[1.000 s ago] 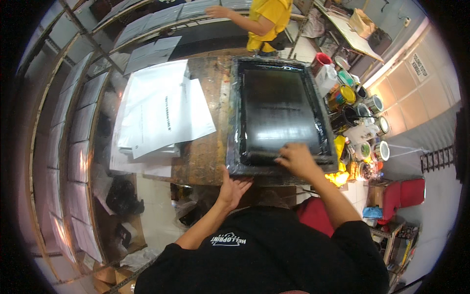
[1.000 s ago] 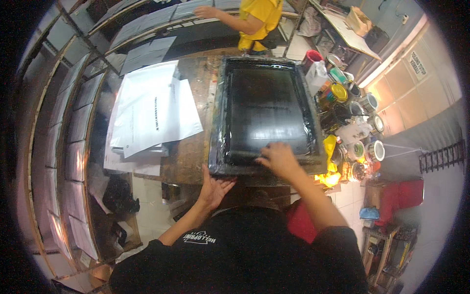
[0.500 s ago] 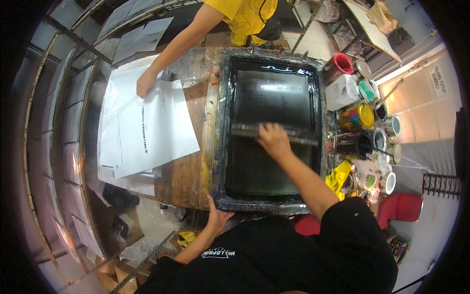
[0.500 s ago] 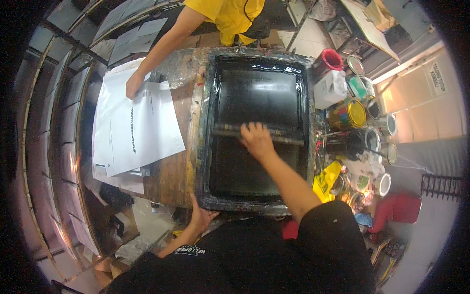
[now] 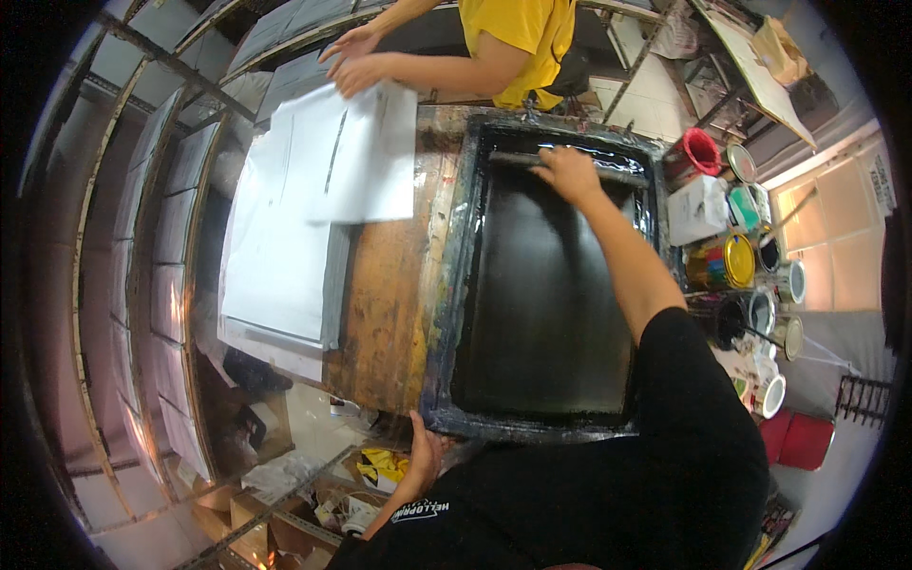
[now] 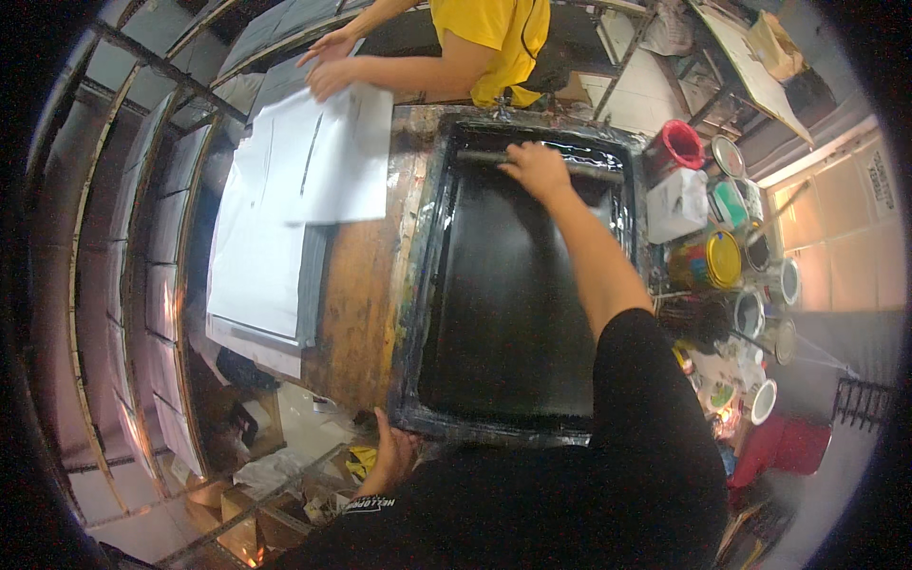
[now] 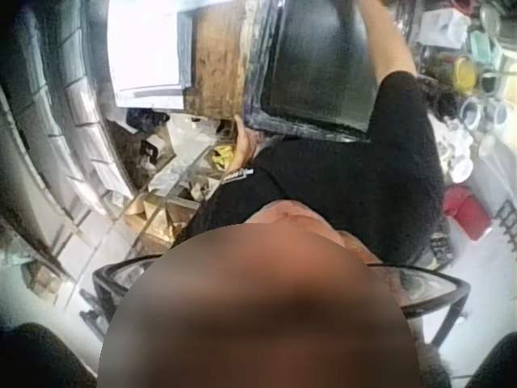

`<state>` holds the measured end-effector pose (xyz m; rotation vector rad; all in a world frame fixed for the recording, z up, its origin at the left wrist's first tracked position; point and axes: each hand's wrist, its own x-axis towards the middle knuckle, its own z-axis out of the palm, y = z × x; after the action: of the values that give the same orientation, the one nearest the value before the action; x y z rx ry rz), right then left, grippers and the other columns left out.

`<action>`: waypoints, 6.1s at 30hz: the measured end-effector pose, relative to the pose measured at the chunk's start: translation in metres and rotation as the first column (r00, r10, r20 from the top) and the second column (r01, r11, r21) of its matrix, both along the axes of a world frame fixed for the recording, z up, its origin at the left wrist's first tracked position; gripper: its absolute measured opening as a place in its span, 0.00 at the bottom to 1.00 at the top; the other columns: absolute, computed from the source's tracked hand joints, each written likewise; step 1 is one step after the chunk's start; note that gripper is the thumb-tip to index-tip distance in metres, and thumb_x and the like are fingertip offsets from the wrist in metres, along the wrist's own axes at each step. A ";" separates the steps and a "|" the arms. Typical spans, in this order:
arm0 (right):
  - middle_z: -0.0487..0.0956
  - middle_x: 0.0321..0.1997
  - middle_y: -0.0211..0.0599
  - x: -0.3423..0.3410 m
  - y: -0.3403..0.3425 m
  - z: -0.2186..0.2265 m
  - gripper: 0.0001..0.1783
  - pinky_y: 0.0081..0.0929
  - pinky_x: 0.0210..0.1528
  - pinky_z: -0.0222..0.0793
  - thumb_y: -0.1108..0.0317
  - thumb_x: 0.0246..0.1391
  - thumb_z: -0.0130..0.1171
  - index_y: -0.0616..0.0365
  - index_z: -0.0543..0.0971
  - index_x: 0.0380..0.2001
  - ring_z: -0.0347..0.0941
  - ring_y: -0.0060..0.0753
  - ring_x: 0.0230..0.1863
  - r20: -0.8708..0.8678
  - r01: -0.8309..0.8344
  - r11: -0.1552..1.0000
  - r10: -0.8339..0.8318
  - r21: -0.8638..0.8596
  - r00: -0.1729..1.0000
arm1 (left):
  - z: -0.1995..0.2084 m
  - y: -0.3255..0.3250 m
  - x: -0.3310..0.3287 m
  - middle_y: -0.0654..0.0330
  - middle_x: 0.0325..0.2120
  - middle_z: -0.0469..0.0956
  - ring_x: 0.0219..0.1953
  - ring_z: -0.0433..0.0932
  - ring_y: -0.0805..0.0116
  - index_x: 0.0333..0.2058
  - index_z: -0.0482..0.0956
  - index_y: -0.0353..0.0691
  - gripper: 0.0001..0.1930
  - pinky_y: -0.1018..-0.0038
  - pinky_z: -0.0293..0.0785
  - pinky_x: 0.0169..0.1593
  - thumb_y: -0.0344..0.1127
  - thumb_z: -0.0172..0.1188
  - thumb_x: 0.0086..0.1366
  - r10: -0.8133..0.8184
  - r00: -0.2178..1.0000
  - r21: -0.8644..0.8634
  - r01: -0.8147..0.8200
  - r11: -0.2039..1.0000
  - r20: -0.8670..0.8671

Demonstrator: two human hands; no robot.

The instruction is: The person performs screen printing on white paper sheets. They place a sheet under a screen, pull a squeegee across the screen to transfer ink, then lift the screen and remove the printed sheet. The process repeats continuously with a coworker assisting by stacking printed sheets.

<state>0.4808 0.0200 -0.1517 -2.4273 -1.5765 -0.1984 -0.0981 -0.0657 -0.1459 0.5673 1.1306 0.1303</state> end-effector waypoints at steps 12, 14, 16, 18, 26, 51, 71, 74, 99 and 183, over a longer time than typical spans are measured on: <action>0.77 0.37 0.44 -0.347 -0.216 0.169 0.21 0.49 0.41 0.76 0.52 0.55 0.65 0.57 0.73 0.40 0.77 0.52 0.44 -0.264 -0.012 0.983 -0.037 -0.183 0.964 | 0.069 0.036 0.000 0.46 0.48 0.80 0.56 0.78 0.51 0.52 0.70 0.29 0.54 0.51 0.69 0.66 0.84 0.28 0.62 -0.195 0.805 0.055 0.199 0.978 0.561; 0.75 0.37 0.43 -0.356 -0.216 0.214 0.21 0.47 0.41 0.76 0.51 0.56 0.63 0.57 0.75 0.41 0.74 0.51 0.46 -0.143 -0.011 0.996 -0.002 -0.091 0.990 | 0.131 0.042 0.013 0.45 0.50 0.79 0.58 0.77 0.47 0.42 0.74 0.33 0.51 0.46 0.67 0.67 0.83 0.25 0.63 -0.158 0.773 0.051 0.161 0.986 0.614; 0.74 0.35 0.43 -0.350 -0.205 0.252 0.17 0.47 0.45 0.67 0.56 0.55 0.62 0.58 0.75 0.40 0.72 0.49 0.44 0.014 -0.012 0.999 0.011 0.034 1.000 | 0.171 0.057 0.022 0.33 0.59 0.71 0.66 0.67 0.36 0.57 0.67 0.29 0.57 0.45 0.58 0.71 0.84 0.22 0.62 -0.223 0.598 0.159 0.158 0.975 0.770; 0.74 0.35 0.42 -0.336 -0.186 0.279 0.15 0.47 0.48 0.62 0.58 0.56 0.60 0.58 0.76 0.39 0.72 0.47 0.42 0.185 0.020 0.969 -0.068 0.248 0.980 | 0.177 0.073 0.047 0.32 0.65 0.63 0.70 0.60 0.36 0.62 0.64 0.27 0.59 0.44 0.57 0.72 0.85 0.31 0.60 -0.276 0.336 0.252 0.114 0.961 0.900; 0.79 0.36 0.46 -0.281 -0.147 0.342 0.19 0.46 0.52 0.61 0.55 0.59 0.55 0.60 0.80 0.41 0.76 0.49 0.45 0.265 0.080 0.954 -0.160 0.290 0.951 | -0.002 0.002 0.066 0.30 0.73 0.38 0.76 0.34 0.32 0.75 0.52 0.45 0.55 0.29 0.24 0.70 0.81 0.44 0.61 -0.267 0.561 0.606 0.593 -0.530 -0.783; 0.80 0.35 0.58 -0.189 -0.099 0.415 0.24 0.46 0.45 0.68 0.52 0.61 0.51 0.64 0.80 0.43 0.77 0.57 0.39 0.309 -0.041 0.955 -0.054 0.294 0.949 | 0.108 0.194 0.051 0.50 0.53 0.80 0.37 0.82 0.69 0.62 0.74 0.35 0.32 0.73 0.79 0.41 0.22 0.61 0.55 -0.158 0.954 0.934 0.284 0.217 -0.253; 0.77 0.44 0.45 -0.330 -0.190 0.249 0.27 0.47 0.52 0.63 0.50 0.57 0.62 0.59 0.78 0.51 0.72 0.47 0.48 -0.013 -0.048 0.977 0.046 -0.206 0.999 | 0.156 0.038 0.030 0.38 0.66 0.62 0.70 0.62 0.46 0.69 0.52 0.27 0.55 0.50 0.57 0.74 0.77 0.43 0.66 -0.031 0.682 0.075 -0.034 0.997 0.730; 0.80 0.46 0.42 -0.340 -0.223 0.159 0.23 0.49 0.53 0.67 0.45 0.60 0.61 0.53 0.82 0.44 0.75 0.49 0.51 -0.190 -0.057 0.966 0.008 -0.250 0.982 | 0.083 0.039 0.004 0.35 0.66 0.59 0.69 0.63 0.44 0.71 0.48 0.30 0.57 0.52 0.59 0.72 0.81 0.39 0.64 -0.114 0.821 -0.030 0.158 0.987 0.559; 0.84 0.37 0.49 0.038 0.017 0.027 0.26 0.50 0.42 0.77 0.39 0.60 0.57 0.50 0.81 0.42 0.82 0.57 0.42 -0.161 -0.052 0.993 0.036 -0.102 0.986 | 0.004 0.017 0.015 0.45 0.67 0.65 0.65 0.68 0.48 0.74 0.47 0.37 0.58 0.53 0.70 0.61 0.85 0.32 0.62 0.001 1.000 -0.087 -0.003 0.996 -0.024; 0.80 0.43 0.40 -0.389 -0.250 0.038 0.23 0.44 0.45 0.77 0.48 0.56 0.65 0.50 0.80 0.49 0.77 0.49 0.47 -0.289 0.017 0.979 -0.077 -0.202 0.954 | 0.000 0.030 0.010 0.33 0.71 0.49 0.72 0.56 0.40 0.73 0.37 0.31 0.68 0.51 0.60 0.71 0.89 0.38 0.56 -0.150 0.932 -0.107 0.195 0.975 0.331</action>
<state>0.0915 -0.2298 -0.1141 -2.4971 -1.4643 0.3166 -0.0886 -0.0360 -0.1462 0.4982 0.7616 -0.0091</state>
